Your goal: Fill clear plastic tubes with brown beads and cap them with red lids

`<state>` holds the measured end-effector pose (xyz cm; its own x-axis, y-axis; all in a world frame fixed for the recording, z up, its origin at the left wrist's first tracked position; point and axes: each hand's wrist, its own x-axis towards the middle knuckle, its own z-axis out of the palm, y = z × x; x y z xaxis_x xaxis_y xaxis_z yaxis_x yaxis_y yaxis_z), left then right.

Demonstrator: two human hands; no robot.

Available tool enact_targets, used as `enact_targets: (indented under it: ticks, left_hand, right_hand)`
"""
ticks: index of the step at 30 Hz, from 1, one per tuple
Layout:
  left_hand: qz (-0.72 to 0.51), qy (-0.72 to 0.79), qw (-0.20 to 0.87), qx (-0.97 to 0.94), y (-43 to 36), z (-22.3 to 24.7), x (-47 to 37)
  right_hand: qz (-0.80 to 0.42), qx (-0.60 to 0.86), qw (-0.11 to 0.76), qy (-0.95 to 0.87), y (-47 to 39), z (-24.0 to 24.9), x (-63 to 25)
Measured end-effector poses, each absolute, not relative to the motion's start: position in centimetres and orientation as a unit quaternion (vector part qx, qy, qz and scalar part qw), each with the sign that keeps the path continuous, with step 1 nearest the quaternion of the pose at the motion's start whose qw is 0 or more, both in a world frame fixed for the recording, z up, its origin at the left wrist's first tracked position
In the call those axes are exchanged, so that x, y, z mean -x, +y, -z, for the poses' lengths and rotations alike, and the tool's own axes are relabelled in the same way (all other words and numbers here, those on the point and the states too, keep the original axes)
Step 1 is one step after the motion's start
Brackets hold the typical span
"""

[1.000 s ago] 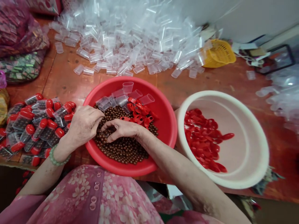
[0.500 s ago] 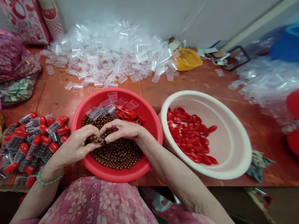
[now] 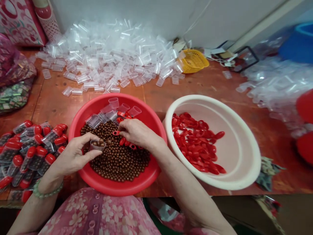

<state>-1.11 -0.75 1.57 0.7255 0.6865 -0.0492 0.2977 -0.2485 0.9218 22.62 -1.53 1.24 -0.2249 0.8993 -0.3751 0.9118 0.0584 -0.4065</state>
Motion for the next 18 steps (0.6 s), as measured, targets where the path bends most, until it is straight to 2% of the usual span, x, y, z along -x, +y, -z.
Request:
enact_targets:
  ticks: [4,10,12,16,18]
  left_hand:
    - [-0.203,0.318,0.559,-0.738,-0.5,-1.5,0.9]
    - [-0.228,0.303,0.656,-0.653,-0.4,-1.3,1.0]
    - [-0.239,0.305,0.693,-0.609,-0.5,-1.4,1.0]
    - [-0.265,0.286,0.746,-0.54,-0.7,-2.0,0.6]
    - [-0.283,0.29,0.736,-0.542,-0.6,-2.1,0.5]
  right_hand:
    - [0.189,-0.6,0.11,0.769,-1.3,0.1,-20.1]
    - [0.18,-0.589,0.104,0.781,-1.3,1.2,-19.9]
    - [0.196,-0.602,0.037,0.773,-1.3,0.8,-20.6]
    - [0.357,-0.599,-0.27,0.664,-1.8,-0.2,-21.4]
    - [0.434,-0.576,-0.371,0.585,-2.1,-0.5,-21.1]
